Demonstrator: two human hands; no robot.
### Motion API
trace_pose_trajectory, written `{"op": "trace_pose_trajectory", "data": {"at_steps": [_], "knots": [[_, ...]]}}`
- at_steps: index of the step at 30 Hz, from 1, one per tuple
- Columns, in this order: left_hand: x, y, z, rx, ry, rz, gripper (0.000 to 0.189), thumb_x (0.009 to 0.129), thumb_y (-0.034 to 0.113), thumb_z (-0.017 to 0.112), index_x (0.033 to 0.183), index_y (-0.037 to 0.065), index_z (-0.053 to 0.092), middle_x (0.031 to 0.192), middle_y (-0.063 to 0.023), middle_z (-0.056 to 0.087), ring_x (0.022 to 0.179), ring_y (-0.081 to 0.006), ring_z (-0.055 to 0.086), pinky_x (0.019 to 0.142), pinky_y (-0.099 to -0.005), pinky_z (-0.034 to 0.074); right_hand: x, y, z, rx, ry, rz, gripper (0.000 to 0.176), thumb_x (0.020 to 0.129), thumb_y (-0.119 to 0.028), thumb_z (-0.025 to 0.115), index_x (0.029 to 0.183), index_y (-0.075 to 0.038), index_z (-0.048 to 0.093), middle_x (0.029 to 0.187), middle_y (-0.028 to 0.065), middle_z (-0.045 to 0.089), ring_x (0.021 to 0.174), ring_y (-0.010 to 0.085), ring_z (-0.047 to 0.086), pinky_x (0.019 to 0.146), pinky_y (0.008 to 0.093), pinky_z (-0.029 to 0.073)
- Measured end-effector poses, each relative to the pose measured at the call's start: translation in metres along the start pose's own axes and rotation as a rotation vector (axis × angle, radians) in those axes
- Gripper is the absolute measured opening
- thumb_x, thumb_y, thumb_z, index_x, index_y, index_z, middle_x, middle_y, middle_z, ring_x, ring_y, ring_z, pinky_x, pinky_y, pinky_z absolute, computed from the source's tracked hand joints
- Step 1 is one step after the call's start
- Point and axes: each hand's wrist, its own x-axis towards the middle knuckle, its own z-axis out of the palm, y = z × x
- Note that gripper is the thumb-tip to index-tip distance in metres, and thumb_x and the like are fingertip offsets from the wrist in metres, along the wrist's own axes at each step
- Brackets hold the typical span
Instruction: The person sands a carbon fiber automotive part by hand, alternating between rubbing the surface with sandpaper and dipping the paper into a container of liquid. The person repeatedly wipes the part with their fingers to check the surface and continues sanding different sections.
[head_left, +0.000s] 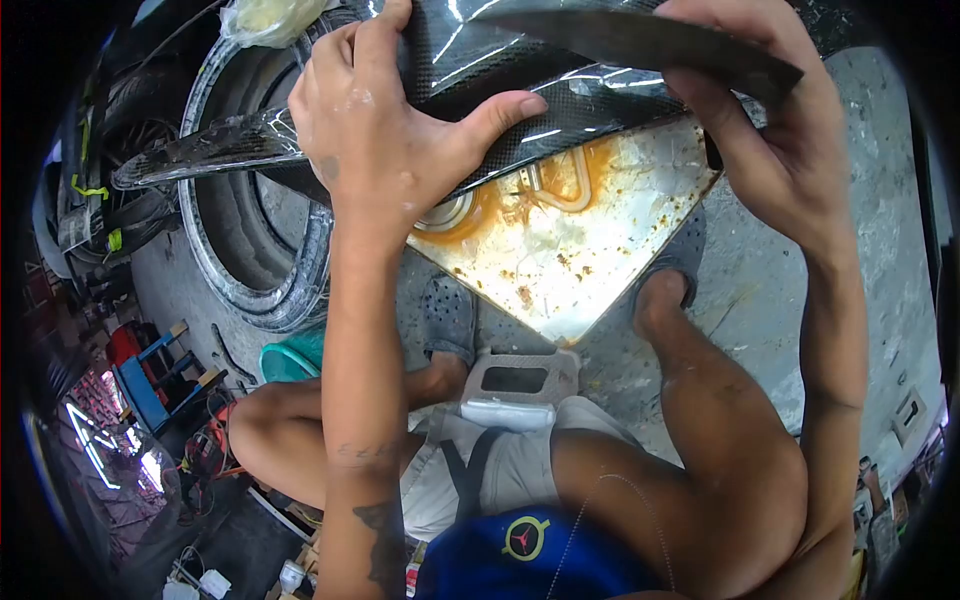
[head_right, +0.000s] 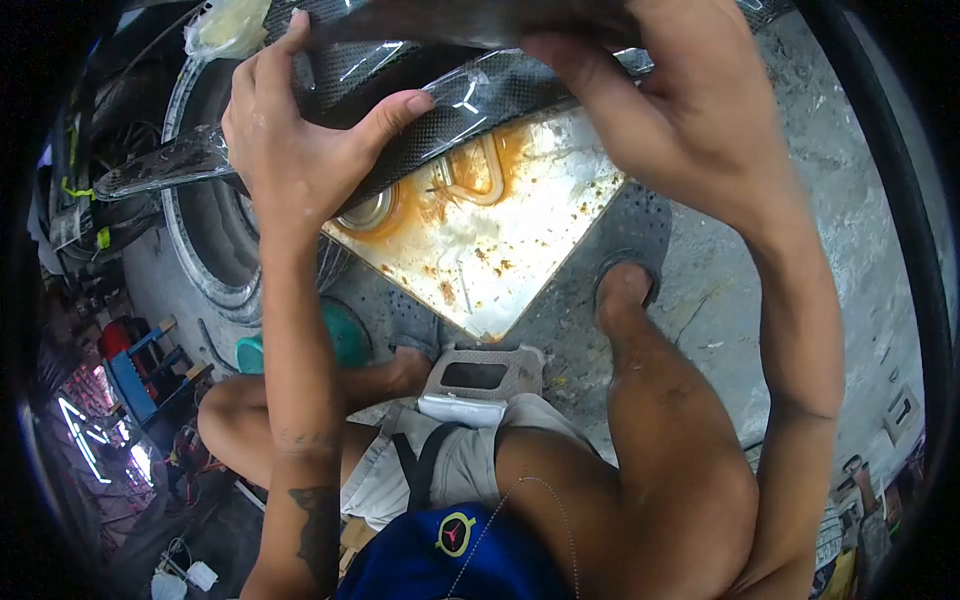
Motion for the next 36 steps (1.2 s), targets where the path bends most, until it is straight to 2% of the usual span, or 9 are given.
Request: {"op": "trace_pose_trajectory", "data": {"at_steps": [5, 15, 21, 23, 24, 27, 29, 31, 36], "knots": [[0.005, 0.008, -0.002, 0.053, -0.044, -0.145, 0.098, 0.054, 0.059, 0.094, 0.124, 0.0, 0.059, 0.108, -0.019, 0.061, 0.102, -0.0385, 0.061, 0.091, -0.0482, 0.048, 0.024, 0.006, -0.009, -0.113, -0.286, -0.189, 0.031, 0.079, 0.007, 0.07, 0.109, -0.003, 0.069, 0.096, 0.0139, 0.071, 0.085, 0.0319, 0.071, 0.073, 0.0373, 0.057], [0.004, 0.01, 0.009, 0.007, 0.048, -0.204, 0.086, 0.059, 0.054, 0.094, 0.119, 0.002, 0.061, 0.104, -0.0178, 0.062, 0.1, -0.0385, 0.062, 0.089, -0.047, 0.049, 0.022, 0.008, 0.028, -0.201, -0.025, -0.344, 0.034, 0.078, 0.006, 0.075, 0.11, -0.004, 0.07, 0.098, 0.0126, 0.072, 0.084, 0.03, 0.072, 0.072, 0.0352, 0.058], [0.006, -0.01, -0.021, -0.141, -0.135, -0.185, 0.095, 0.063, 0.049, 0.094, 0.137, 0.004, 0.057, 0.116, -0.0184, 0.065, 0.112, -0.0337, 0.064, 0.101, -0.0468, 0.048, 0.02, 0.017, 0.056, 0.246, 0.403, -0.198, 0.039, 0.073, 0.009, 0.08, 0.11, -0.002, 0.073, 0.096, 0.0082, 0.074, 0.08, 0.0214, 0.071, 0.065, 0.0314, 0.056], [0.011, -0.014, -0.031, -0.289, -0.028, 0.001, 0.075, 0.068, 0.044, 0.094, 0.128, 0.008, 0.068, 0.123, -0.0153, 0.066, 0.119, -0.0309, 0.063, 0.097, -0.043, 0.051, 0.035, 0.029, 0.051, -0.378, 0.348, -0.671, 0.058, 0.076, 0.01, 0.08, 0.13, 0.0, 0.063, 0.104, 0.0109, 0.073, 0.082, 0.0174, 0.071, 0.065, 0.0273, 0.057], [0.012, -0.004, -0.037, -0.25, 0.027, 0.089, 0.057, 0.075, 0.024, 0.092, 0.126, 0.008, 0.071, 0.125, -0.0127, 0.068, 0.118, -0.0271, 0.065, 0.096, -0.0389, 0.053, 0.034, 0.031, 0.049, -0.376, 0.344, -0.665, 0.058, 0.076, 0.01, 0.08, 0.13, 0.0, 0.063, 0.104, 0.0109, 0.073, 0.082, 0.0174, 0.071, 0.065, 0.0273, 0.057], [0.003, -0.012, -0.03, -0.268, -0.091, 0.071, 0.04, 0.08, 0.017, 0.087, 0.116, 0.007, 0.075, 0.117, -0.0105, 0.072, 0.108, -0.0282, 0.07, 0.097, -0.038, 0.053, 0.03, 0.029, 0.05, -0.178, 0.103, -0.664, 0.065, 0.077, 0.011, 0.081, 0.137, 0.001, 0.059, 0.111, 0.014, 0.071, 0.084, 0.0154, 0.07, 0.067, 0.0253, 0.058], [0.0, -0.011, -0.024, -0.279, -0.146, -0.029, 0.028, 0.081, 0.009, 0.085, 0.108, 0.006, 0.075, 0.109, -0.0108, 0.074, 0.098, -0.0299, 0.072, 0.101, -0.0416, 0.052, 0.02, 0.013, 0.066, 0.339, 0.369, -0.235, 0.048, 0.078, 0.01, 0.081, 0.123, 0.0, 0.068, 0.107, 0.0133, 0.071, 0.082, 0.0148, 0.069, 0.068, 0.0253, 0.057], [-0.004, -0.02, -0.009, -0.252, 0.057, 0.228, 0.024, 0.081, 0.007, 0.084, 0.103, 0.004, 0.074, 0.107, -0.0104, 0.074, 0.102, -0.0308, 0.072, 0.103, -0.0464, 0.051, 0.009, 0.025, 0.052, 0.256, 0.23, -0.119, 0.035, 0.078, 0.006, 0.082, 0.111, -0.001, 0.072, 0.1, 0.0114, 0.07, 0.08, 0.0146, 0.068, 0.067, 0.0257, 0.055], [-0.026, -0.016, 0.0, -0.124, 0.103, 0.181, 0.023, 0.068, 0.005, 0.075, 0.086, 0.007, 0.061, 0.105, -0.0086, 0.068, 0.102, -0.0332, 0.065, 0.096, -0.0452, 0.043, 0.009, 0.02, 0.034, -0.207, 0.041, -0.376, 0.037, 0.079, 0.003, 0.077, 0.113, -0.002, 0.063, 0.104, 0.0149, 0.067, 0.087, 0.0285, 0.069, 0.075, 0.0365, 0.054]]}}
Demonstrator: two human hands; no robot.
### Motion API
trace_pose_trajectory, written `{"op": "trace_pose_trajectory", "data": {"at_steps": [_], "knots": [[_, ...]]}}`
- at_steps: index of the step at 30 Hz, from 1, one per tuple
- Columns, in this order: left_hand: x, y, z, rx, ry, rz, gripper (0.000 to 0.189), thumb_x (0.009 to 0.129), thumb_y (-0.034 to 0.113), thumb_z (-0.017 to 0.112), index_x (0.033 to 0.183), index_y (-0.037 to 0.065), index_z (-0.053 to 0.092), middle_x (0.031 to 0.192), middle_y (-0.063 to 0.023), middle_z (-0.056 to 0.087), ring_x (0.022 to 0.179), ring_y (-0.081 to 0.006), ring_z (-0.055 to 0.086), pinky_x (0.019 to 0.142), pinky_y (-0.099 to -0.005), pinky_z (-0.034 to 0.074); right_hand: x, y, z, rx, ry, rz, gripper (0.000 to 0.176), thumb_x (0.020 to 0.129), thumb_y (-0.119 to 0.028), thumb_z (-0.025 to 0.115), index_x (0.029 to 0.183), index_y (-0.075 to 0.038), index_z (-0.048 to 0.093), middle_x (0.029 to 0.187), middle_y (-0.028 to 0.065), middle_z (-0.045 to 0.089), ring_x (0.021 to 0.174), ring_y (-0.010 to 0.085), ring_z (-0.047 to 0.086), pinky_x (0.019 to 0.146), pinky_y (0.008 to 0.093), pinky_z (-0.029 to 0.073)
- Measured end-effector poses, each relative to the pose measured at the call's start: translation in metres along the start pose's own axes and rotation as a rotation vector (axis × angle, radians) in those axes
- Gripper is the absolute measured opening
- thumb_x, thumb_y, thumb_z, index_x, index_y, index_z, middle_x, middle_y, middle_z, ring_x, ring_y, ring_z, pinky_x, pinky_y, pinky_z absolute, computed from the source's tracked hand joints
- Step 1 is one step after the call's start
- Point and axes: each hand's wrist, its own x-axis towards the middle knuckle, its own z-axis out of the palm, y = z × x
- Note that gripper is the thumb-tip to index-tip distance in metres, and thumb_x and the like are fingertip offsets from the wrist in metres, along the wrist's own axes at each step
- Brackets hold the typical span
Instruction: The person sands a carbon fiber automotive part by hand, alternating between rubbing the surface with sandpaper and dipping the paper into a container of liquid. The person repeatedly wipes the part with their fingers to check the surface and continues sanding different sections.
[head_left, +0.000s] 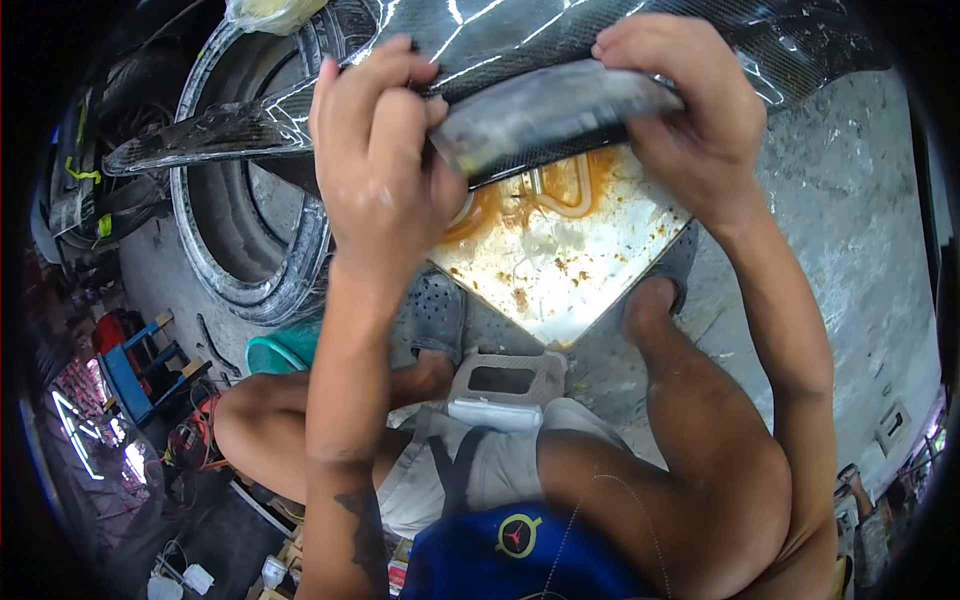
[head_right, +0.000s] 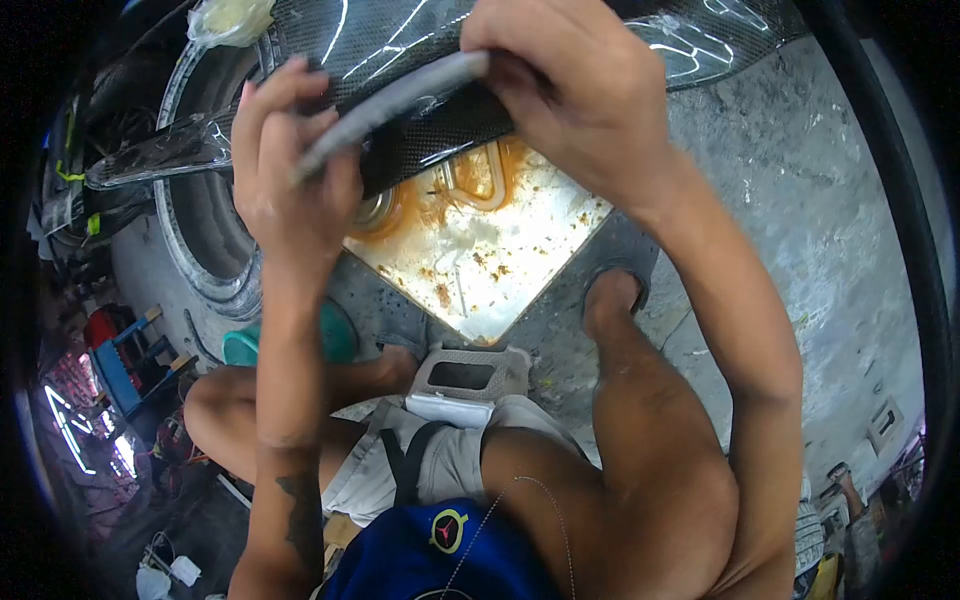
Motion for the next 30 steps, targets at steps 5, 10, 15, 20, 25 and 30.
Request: {"op": "trace_pose_trajectory", "data": {"at_steps": [5, 10, 15, 20, 25, 30], "knots": [[-0.02, 0.02, -0.012, 0.154, -0.035, -0.101, 0.019, 0.071, 0.01, 0.081, 0.085, 0.005, 0.069, 0.091, -0.0084, 0.07, 0.079, -0.0246, 0.059, 0.075, -0.0366, 0.04, -0.012, 0.003, 0.014, 0.007, 0.059, 0.021, 0.037, 0.067, 0.007, 0.074, 0.1, -0.006, 0.067, 0.096, 0.0108, 0.07, 0.083, 0.03, 0.068, 0.071, 0.0373, 0.056], [-0.019, 0.028, 0.007, 0.055, 0.121, -0.246, 0.019, 0.067, 0.008, 0.077, 0.084, 0.007, 0.068, 0.085, -0.0049, 0.068, 0.081, -0.0228, 0.057, 0.079, -0.0395, 0.038, -0.011, -0.002, 0.01, -0.03, 0.067, 0.094, 0.035, 0.068, 0.008, 0.074, 0.099, -0.008, 0.07, 0.09, 0.0081, 0.066, 0.078, 0.0229, 0.067, 0.061, 0.0318, 0.055], [-0.009, 0.033, 0.017, 0.055, 0.329, -0.232, 0.017, 0.077, -0.004, 0.071, 0.075, 0.006, 0.057, 0.101, -0.0106, 0.07, 0.115, -0.0359, 0.066, 0.113, -0.0635, 0.029, -0.015, -0.007, 0.013, -0.02, 0.025, 0.139, 0.039, 0.068, 0.009, 0.075, 0.102, -0.009, 0.072, 0.092, 0.0065, 0.062, 0.075, 0.0199, 0.065, 0.063, 0.0291, 0.056], [-0.017, 0.029, 0.019, -0.043, 0.143, -0.248, 0.02, 0.086, -0.006, 0.064, 0.078, 0.005, 0.049, 0.128, -0.0162, 0.067, 0.135, -0.0435, 0.056, 0.116, -0.0696, 0.02, -0.015, -0.009, 0.015, -0.105, 0.024, 0.177, 0.039, 0.067, 0.005, 0.077, 0.102, -0.011, 0.072, 0.089, 0.006, 0.058, 0.072, 0.0201, 0.065, 0.06, 0.0303, 0.057], [-0.015, 0.031, 0.02, 0.002, 0.142, -0.268, 0.018, 0.084, -0.004, 0.063, 0.078, 0.006, 0.05, 0.126, -0.0153, 0.068, 0.132, -0.0422, 0.058, 0.115, -0.0667, 0.025, -0.011, -0.011, 0.016, -0.14, -0.009, 0.2, 0.037, 0.067, -0.004, 0.081, 0.102, -0.012, 0.072, 0.086, 0.0057, 0.057, 0.07, 0.0204, 0.064, 0.056, 0.0313, 0.055], [-0.013, 0.033, 0.021, 0.027, 0.144, -0.288, 0.015, 0.082, -0.002, 0.062, 0.078, 0.005, 0.05, 0.124, -0.0145, 0.068, 0.13, -0.0407, 0.058, 0.113, -0.0652, 0.027, -0.01, -0.014, 0.018, -0.138, -0.019, 0.251, 0.038, 0.067, -0.01, 0.084, 0.103, -0.013, 0.071, 0.085, 0.0056, 0.055, 0.068, 0.0207, 0.062, 0.055, 0.0327, 0.052]]}}
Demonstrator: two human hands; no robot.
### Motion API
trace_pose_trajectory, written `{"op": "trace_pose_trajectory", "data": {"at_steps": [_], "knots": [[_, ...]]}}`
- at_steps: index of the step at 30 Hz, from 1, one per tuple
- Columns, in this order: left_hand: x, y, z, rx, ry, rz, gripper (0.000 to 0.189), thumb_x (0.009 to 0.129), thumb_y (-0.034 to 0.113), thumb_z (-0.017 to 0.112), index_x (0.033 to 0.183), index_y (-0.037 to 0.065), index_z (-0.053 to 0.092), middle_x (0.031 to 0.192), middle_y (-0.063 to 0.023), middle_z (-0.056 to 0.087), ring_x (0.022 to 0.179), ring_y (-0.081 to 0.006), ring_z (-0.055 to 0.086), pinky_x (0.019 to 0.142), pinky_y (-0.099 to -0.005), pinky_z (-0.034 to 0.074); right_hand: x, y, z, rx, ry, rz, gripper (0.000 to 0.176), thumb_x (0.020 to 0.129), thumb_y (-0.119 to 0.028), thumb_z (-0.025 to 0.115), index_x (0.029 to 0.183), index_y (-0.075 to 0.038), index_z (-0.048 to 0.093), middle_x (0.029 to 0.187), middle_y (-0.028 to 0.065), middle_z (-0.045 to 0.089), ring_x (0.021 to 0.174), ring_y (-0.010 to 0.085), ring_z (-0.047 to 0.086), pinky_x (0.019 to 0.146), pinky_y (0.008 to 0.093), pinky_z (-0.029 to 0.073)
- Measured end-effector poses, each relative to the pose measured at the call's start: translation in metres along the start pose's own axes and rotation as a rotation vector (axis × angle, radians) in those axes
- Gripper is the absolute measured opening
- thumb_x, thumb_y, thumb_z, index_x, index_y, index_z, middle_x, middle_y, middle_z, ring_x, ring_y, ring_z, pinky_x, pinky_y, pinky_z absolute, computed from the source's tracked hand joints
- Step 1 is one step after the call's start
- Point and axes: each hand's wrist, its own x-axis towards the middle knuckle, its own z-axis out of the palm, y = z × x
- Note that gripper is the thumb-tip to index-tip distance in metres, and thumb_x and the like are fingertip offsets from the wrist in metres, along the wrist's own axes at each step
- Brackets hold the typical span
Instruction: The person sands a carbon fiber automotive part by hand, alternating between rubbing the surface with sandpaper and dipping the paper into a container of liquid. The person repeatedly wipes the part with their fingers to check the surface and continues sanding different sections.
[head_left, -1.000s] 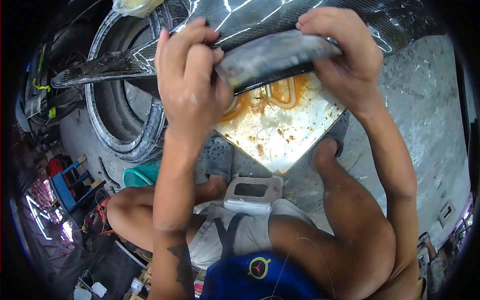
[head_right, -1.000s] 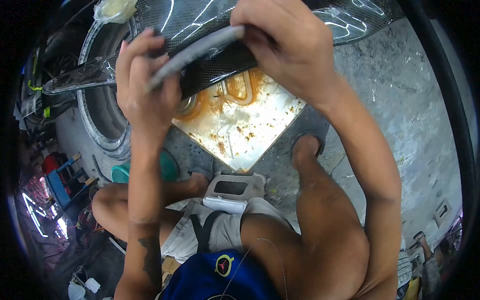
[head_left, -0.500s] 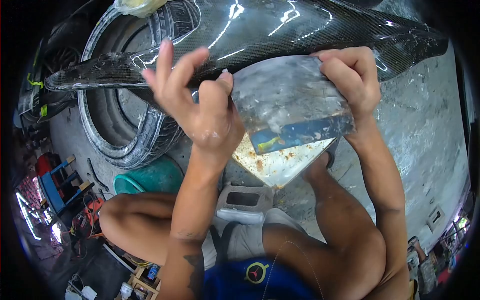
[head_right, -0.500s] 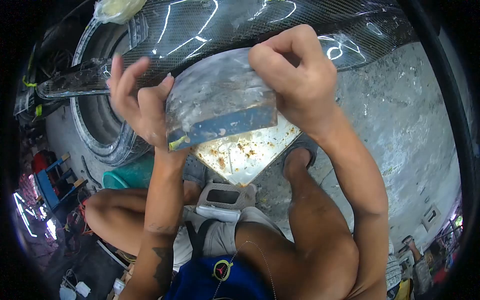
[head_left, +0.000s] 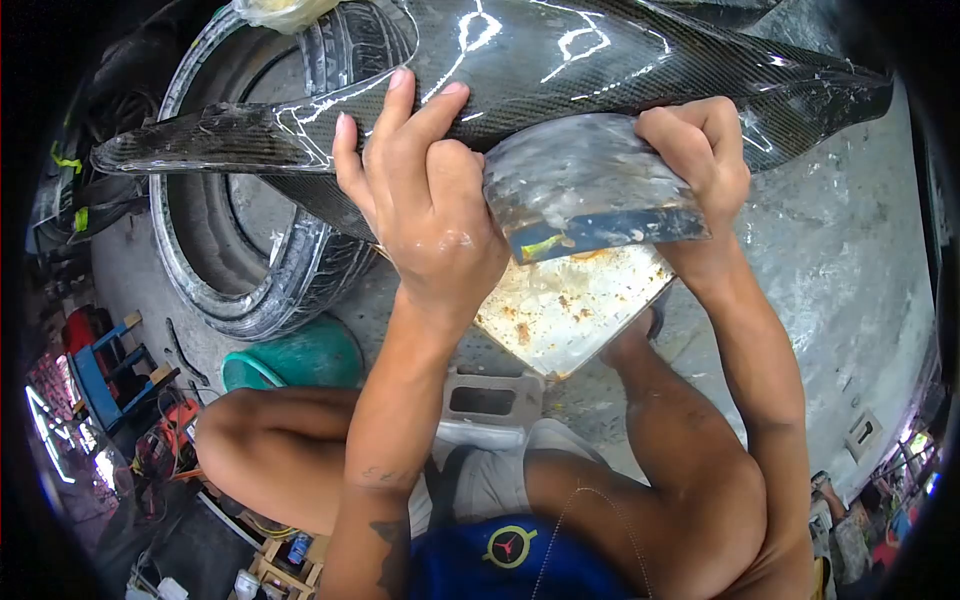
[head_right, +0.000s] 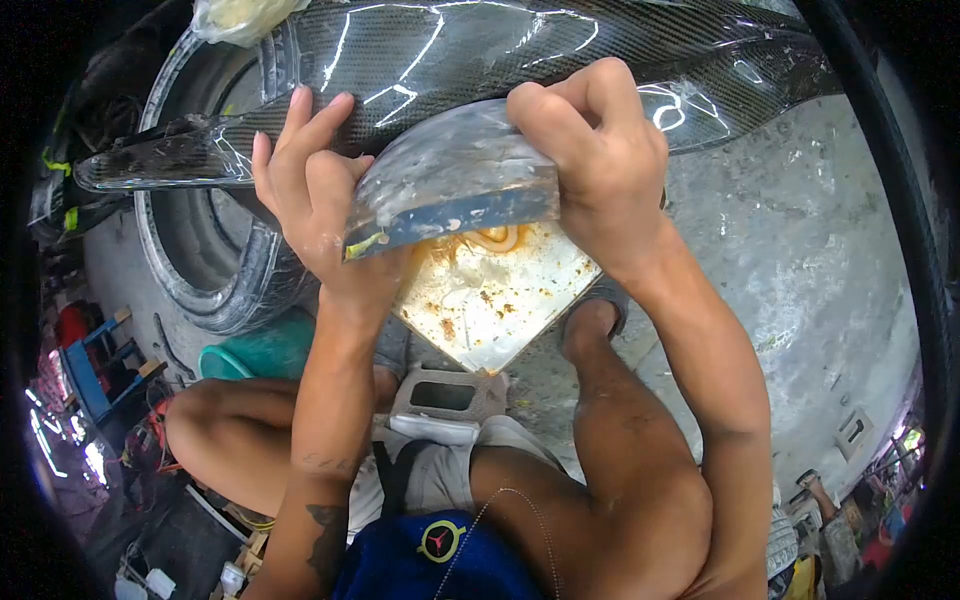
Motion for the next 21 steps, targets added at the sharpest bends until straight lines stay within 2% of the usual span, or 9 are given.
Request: {"op": "trace_pose_trajectory", "data": {"at_steps": [9, 11, 18, 21], "knots": [[0.001, 0.0, 0.004, 0.041, -0.008, -0.001, 0.009, 0.08, -0.002, 0.058, 0.08, 0.005, 0.051, 0.119, -0.0134, 0.067, 0.128, -0.04, 0.058, 0.113, -0.0625, 0.027, 0.004, -0.003, 0.002, -0.081, -0.01, 0.009, 0.035, 0.069, -0.011, 0.084, 0.1, -0.01, 0.067, 0.081, 0.006, 0.052, 0.067, 0.0226, 0.058, 0.055, 0.0364, 0.049], [-0.001, -0.003, 0.002, 0.062, -0.079, 0.015, 0.024, 0.078, 0.02, 0.074, 0.082, 0.006, 0.055, 0.127, -0.0153, 0.065, 0.135, -0.0405, 0.053, 0.115, -0.06, 0.025, 0.004, -0.005, 0.003, -0.071, 0.001, 0.034, 0.032, 0.069, -0.007, 0.082, 0.098, -0.01, 0.067, 0.08, 0.0072, 0.051, 0.066, 0.0238, 0.057, 0.055, 0.0375, 0.048], [0.001, 0.004, 0.002, 0.049, -0.081, -0.029, 0.019, 0.077, 0.013, 0.071, 0.083, 0.005, 0.055, 0.126, -0.0148, 0.065, 0.134, -0.0404, 0.053, 0.115, -0.0598, 0.025, 0.006, -0.012, 0.002, -0.104, -0.038, 0.105, 0.04, 0.068, 0.006, 0.071, 0.102, -0.012, 0.063, 0.083, 0.0099, 0.051, 0.067, 0.0308, 0.057, 0.057, 0.0421, 0.048], [0.002, 0.005, 0.003, 0.071, -0.09, -0.047, 0.019, 0.082, 0.013, 0.072, 0.085, 0.004, 0.055, 0.125, -0.0139, 0.064, 0.132, -0.0395, 0.053, 0.114, -0.0595, 0.026, 0.008, -0.013, 0.004, -0.125, -0.041, 0.12, 0.044, 0.069, 0.01, 0.068, 0.105, -0.013, 0.06, 0.085, 0.0102, 0.052, 0.069, 0.0334, 0.059, 0.058, 0.0436, 0.048]]}}
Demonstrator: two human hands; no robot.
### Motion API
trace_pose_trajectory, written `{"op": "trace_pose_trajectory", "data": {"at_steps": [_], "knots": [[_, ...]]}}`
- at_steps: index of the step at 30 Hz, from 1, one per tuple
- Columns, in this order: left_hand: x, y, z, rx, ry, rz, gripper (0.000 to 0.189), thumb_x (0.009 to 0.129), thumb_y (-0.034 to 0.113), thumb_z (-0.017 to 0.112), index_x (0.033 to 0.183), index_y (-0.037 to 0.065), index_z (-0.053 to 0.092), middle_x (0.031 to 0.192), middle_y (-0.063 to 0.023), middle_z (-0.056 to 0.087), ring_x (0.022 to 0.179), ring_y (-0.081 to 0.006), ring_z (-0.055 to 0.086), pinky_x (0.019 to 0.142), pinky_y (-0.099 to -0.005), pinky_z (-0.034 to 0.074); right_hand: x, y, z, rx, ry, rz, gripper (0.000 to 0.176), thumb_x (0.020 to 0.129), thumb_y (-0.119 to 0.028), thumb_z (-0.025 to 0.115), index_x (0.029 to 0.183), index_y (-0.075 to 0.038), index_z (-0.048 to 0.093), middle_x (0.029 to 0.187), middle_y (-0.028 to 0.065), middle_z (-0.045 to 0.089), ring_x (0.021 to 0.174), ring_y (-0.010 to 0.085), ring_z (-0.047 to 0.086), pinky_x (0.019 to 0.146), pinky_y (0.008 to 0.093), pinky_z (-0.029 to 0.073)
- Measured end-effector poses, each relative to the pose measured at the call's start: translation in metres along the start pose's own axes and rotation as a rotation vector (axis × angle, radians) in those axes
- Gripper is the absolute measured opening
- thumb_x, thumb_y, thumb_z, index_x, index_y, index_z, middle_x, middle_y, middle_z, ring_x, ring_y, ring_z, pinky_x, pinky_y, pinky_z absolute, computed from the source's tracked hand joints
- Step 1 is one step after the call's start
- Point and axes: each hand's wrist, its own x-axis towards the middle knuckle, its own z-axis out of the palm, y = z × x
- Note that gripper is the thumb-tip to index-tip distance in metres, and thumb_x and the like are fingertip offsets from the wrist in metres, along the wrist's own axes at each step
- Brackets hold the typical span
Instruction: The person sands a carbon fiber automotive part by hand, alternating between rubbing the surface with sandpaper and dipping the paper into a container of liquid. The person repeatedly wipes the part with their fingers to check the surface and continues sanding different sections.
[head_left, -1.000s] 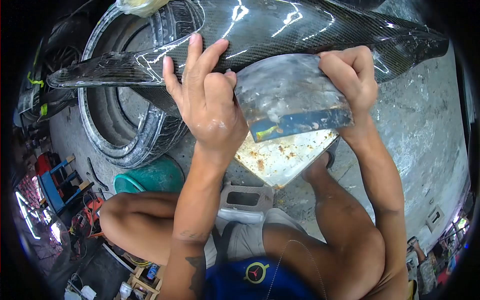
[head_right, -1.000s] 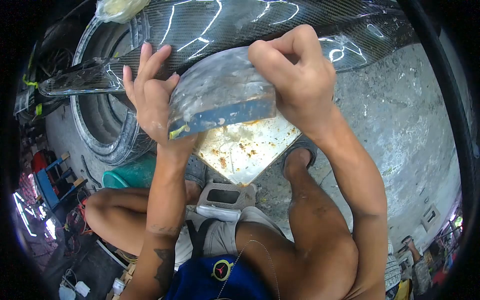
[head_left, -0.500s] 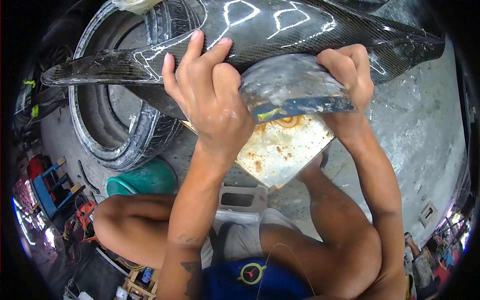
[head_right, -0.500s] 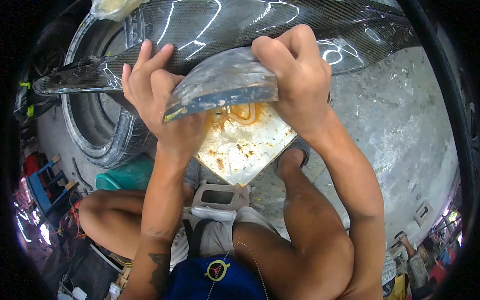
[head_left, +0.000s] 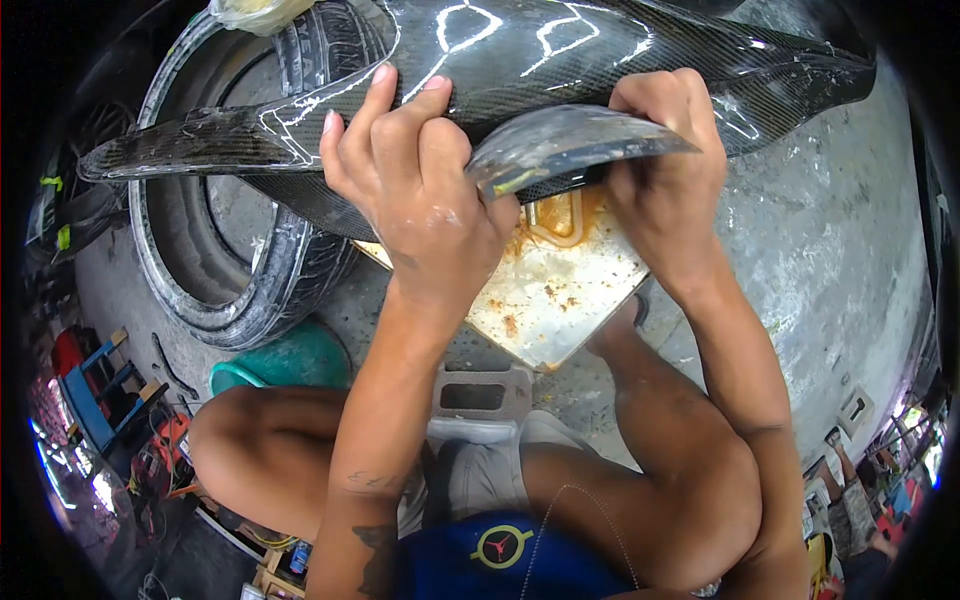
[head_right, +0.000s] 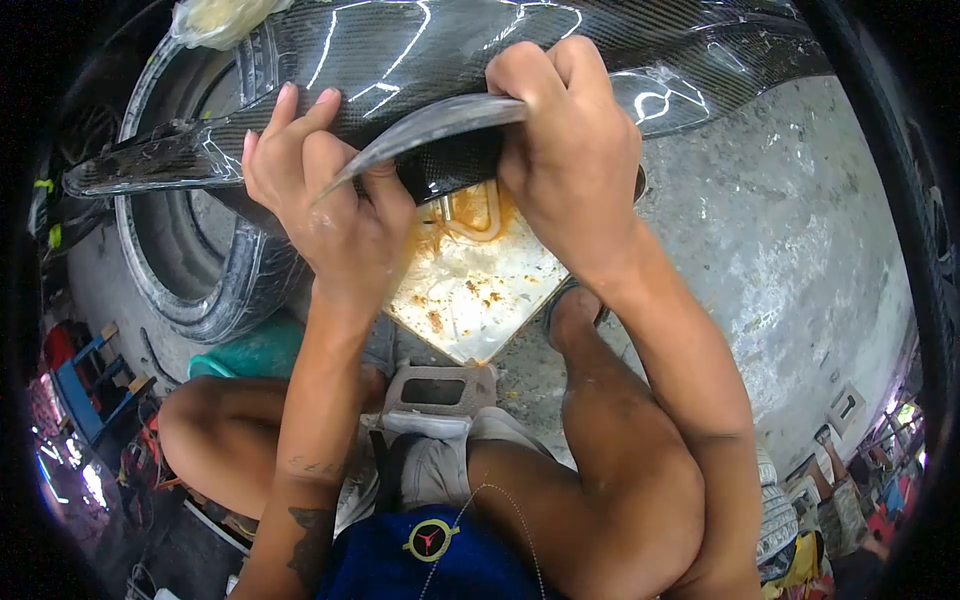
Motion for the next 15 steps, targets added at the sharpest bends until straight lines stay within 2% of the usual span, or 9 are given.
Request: {"op": "trace_pose_trajectory", "data": {"at_steps": [2, 6, 8, 11, 12, 14, 15], "knots": [[0.0, 0.0, 0.0, -0.001, 0.002, -0.011, 0.019, 0.088, 0.016, 0.073, 0.089, 0.002, 0.061, 0.124, -0.0128, 0.064, 0.13, -0.0382, 0.054, 0.112, -0.0588, 0.027, 0.002, -0.005, -0.002, -0.05, -0.029, 0.064, 0.044, 0.07, 0.011, 0.067, 0.106, -0.013, 0.059, 0.085, 0.0104, 0.052, 0.071, 0.0347, 0.061, 0.058, 0.0444, 0.048], [0.001, 0.001, 0.001, 0.022, -0.018, -0.036, 0.021, 0.09, 0.021, 0.074, 0.095, 0.002, 0.067, 0.124, -0.0114, 0.064, 0.129, -0.0375, 0.053, 0.112, -0.0576, 0.027, 0.007, -0.012, -0.001, -0.043, -0.024, 0.096, 0.042, 0.072, 0.01, 0.067, 0.107, -0.013, 0.058, 0.086, 0.0107, 0.052, 0.074, 0.0355, 0.064, 0.059, 0.0457, 0.049], [0.001, 0.0, 0.001, 0.012, -0.01, -0.031, 0.018, 0.09, 0.02, 0.074, 0.099, 0.005, 0.073, 0.123, -0.0104, 0.064, 0.129, -0.0368, 0.053, 0.112, -0.0563, 0.026, 0.011, -0.021, -0.003, -0.039, -0.017, 0.118, 0.032, 0.076, 0.016, 0.064, 0.1, -0.004, 0.059, 0.088, 0.0127, 0.059, 0.074, 0.0313, 0.059, 0.067, 0.0378, 0.049], [0.001, 0.001, 0.001, 0.021, -0.007, -0.033, 0.017, 0.09, 0.021, 0.074, 0.1, 0.007, 0.076, 0.124, -0.0097, 0.064, 0.13, -0.0362, 0.053, 0.113, -0.0556, 0.025, 0.01, -0.017, -0.001, -0.052, 0.008, 0.052, 0.031, 0.078, 0.015, 0.065, 0.101, -0.004, 0.06, 0.09, 0.013, 0.06, 0.076, 0.0322, 0.062, 0.068, 0.039, 0.05], [0.0, -0.001, 0.004, 0.019, -0.008, -0.033, 0.017, 0.09, 0.021, 0.074, 0.1, 0.007, 0.076, 0.124, -0.0097, 0.064, 0.13, -0.0362, 0.053, 0.113, -0.0556, 0.025, 0.01, -0.017, -0.001, -0.054, 0.007, 0.054, 0.031, 0.078, 0.015, 0.065, 0.101, -0.004, 0.06, 0.09, 0.013, 0.06, 0.076, 0.0322, 0.062, 0.068, 0.039, 0.05], [-0.001, -0.004, 0.009, -0.034, 0.058, 0.005, 0.028, 0.085, 0.024, 0.079, 0.09, 0.005, 0.059, 0.121, -0.0091, 0.063, 0.13, -0.037, 0.05, 0.11, -0.0603, 0.024, 0.01, -0.018, 0.0, -0.051, -0.009, 0.082, 0.032, 0.078, 0.015, 0.064, 0.103, -0.005, 0.06, 0.092, 0.0131, 0.06, 0.08, 0.033, 0.065, 0.071, 0.0406, 0.052], [-0.001, -0.003, 0.007, -0.035, 0.06, 0.005, 0.028, 0.085, 0.024, 0.079, 0.09, 0.005, 0.059, 0.121, -0.0091, 0.063, 0.13, -0.037, 0.05, 0.11, -0.0603, 0.024, 0.01, -0.018, 0.0, -0.052, -0.009, 0.081, 0.032, 0.078, 0.015, 0.064, 0.103, -0.005, 0.06, 0.092, 0.0131, 0.06, 0.08, 0.033, 0.065, 0.071, 0.0406, 0.052]]}}
